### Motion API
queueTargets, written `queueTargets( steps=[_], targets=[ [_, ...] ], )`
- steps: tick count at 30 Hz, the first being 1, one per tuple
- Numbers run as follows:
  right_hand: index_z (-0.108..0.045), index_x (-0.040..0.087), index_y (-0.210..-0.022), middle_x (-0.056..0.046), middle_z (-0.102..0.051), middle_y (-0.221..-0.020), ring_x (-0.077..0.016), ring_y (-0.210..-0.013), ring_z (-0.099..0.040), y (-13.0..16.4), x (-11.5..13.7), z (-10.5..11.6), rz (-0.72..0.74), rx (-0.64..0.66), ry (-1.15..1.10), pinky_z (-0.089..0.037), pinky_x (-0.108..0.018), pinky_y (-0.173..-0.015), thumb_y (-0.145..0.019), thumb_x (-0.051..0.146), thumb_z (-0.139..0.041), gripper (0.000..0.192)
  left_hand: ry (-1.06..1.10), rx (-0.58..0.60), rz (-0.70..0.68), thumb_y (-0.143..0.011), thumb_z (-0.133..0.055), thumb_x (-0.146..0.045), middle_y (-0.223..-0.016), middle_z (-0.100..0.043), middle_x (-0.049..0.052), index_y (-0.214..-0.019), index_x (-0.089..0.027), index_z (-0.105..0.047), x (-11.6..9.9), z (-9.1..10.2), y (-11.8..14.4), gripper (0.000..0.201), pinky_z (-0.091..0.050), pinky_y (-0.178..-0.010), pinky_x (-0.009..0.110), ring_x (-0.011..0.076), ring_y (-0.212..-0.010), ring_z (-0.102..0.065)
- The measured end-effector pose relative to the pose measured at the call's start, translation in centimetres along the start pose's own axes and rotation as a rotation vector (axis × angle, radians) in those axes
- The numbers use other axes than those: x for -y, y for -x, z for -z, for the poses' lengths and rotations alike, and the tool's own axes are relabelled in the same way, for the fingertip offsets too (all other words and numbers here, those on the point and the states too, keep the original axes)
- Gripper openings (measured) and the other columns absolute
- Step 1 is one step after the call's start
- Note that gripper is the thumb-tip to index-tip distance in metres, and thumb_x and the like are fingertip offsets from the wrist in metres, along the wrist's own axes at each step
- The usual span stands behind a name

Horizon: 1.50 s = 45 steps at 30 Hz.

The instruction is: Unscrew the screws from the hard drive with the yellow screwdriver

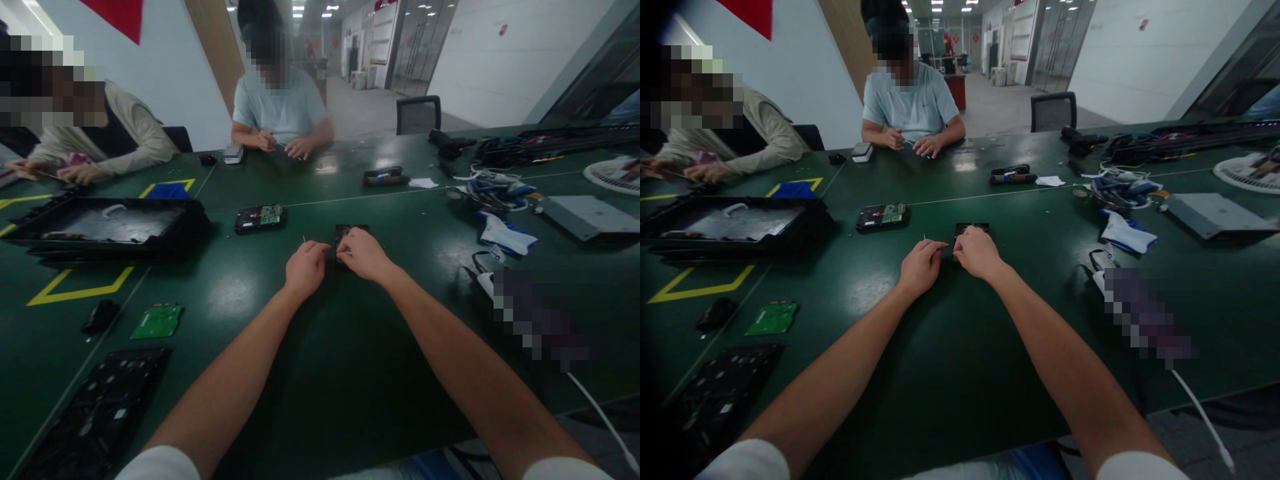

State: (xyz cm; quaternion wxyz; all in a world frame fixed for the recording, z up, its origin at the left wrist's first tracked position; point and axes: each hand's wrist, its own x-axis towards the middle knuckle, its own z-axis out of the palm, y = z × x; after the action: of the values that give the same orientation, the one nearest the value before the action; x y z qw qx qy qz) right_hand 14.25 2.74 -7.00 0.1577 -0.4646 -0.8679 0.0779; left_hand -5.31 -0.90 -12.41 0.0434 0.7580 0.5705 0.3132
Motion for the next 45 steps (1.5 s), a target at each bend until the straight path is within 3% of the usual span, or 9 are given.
queueTargets(
  steps=[19,22,25,29,32,34,41,45],
  targets=[
    [-0.08,0.018,-0.093,-0.011,-0.067,-0.107,-0.027,-0.108,-0.061,0.3,0.4,0.1,0.019,-0.02,0.029,-0.048,-0.043,-0.099,-0.098,0.025,-0.07,0.014,0.035,0.0,0.007,-0.101,-0.05,-0.016,-0.119,-0.074,0.009,-0.124,-0.024,-0.074,0.0,0.0,0.0,0.034,-0.057,-0.097,0.041,0.0271,-0.115,-0.068],
    [-0.079,0.017,-0.096,-0.011,-0.067,-0.105,-0.0257,-0.105,-0.062,0.5,-0.3,1.0,-0.039,-0.138,-0.041,-0.048,-0.04,-0.096,-0.099,0.023,-0.066,0.015,0.068,-0.043,0.017,-0.101,-0.05,-0.015,-0.118,-0.073,0.009,-0.124,-0.024,-0.073,0.0,0.2,-0.1,0.034,-0.057,-0.098,0.04,0.0259,-0.113,-0.068],
    [-0.076,0.018,-0.1,-0.01,-0.066,-0.107,-0.0233,-0.096,-0.064,1.2,-0.6,2.3,-0.114,-0.288,-0.147,-0.051,-0.038,-0.09,-0.099,0.021,-0.06,0.016,0.165,-0.204,-0.014,-0.103,-0.047,-0.014,-0.117,-0.072,0.009,-0.127,-0.023,-0.069,-0.8,0.8,-0.2,0.034,-0.057,-0.101,0.04,0.0239,-0.112,-0.068],
    [-0.069,0.02,-0.127,-0.012,-0.066,-0.128,-0.0227,-0.104,-0.067,2.7,0.8,2.9,0.094,-0.277,-0.296,-0.055,-0.038,-0.097,-0.096,0.016,-0.059,0.032,0.278,-0.39,-0.152,-0.106,-0.046,-0.018,-0.121,-0.068,0.011,-0.126,-0.023,-0.064,-3.3,2.1,-0.4,0.028,-0.057,-0.104,0.043,0.0237,-0.118,-0.066],
    [-0.062,0.019,-0.142,-0.014,-0.062,-0.145,-0.0275,-0.139,-0.056,3.8,2.3,2.4,0.249,-0.28,-0.285,-0.047,-0.043,-0.117,-0.094,0.01,-0.055,0.049,0.344,-0.427,-0.232,-0.106,-0.047,-0.021,-0.13,-0.062,0.013,-0.13,-0.024,-0.06,-5.2,2.9,-0.2,0.028,-0.059,-0.102,0.044,0.025,-0.124,-0.063],
    [-0.059,0.021,-0.148,-0.014,-0.058,-0.153,-0.0262,-0.143,-0.054,4.3,2.8,2.0,0.258,-0.298,-0.267,-0.046,-0.043,-0.119,-0.098,0.012,-0.051,0.051,0.369,-0.421,-0.235,-0.105,-0.049,-0.023,-0.137,-0.058,0.014,-0.134,-0.025,-0.057,-5.9,3.1,0.1,0.03,-0.06,-0.101,0.046,0.0267,-0.131,-0.06],
    [-0.072,0.022,-0.129,-0.012,-0.069,-0.139,-0.0258,-0.129,-0.065,5.5,1.9,2.1,0.237,-0.28,-0.179,-0.051,-0.042,-0.112,-0.106,0.023,-0.049,0.032,0.422,-0.328,-0.253,-0.111,-0.039,-0.033,-0.143,-0.053,0.017,-0.138,-0.024,-0.054,-6.3,2.6,0.9,0.032,-0.062,-0.088,0.04,0.0278,-0.133,-0.058],
    [-0.071,0.019,-0.123,-0.015,-0.072,-0.13,-0.0287,-0.126,-0.065,6.1,0.7,2.8,0.191,-0.403,-0.119,-0.049,-0.045,-0.112,-0.107,0.025,-0.05,0.027,0.454,-0.348,-0.267,-0.112,-0.033,-0.048,-0.145,-0.052,0.018,-0.142,-0.023,-0.05,-5.9,1.9,1.0,0.043,-0.061,-0.087,0.039,0.0276,-0.13,-0.059]
  ],
)
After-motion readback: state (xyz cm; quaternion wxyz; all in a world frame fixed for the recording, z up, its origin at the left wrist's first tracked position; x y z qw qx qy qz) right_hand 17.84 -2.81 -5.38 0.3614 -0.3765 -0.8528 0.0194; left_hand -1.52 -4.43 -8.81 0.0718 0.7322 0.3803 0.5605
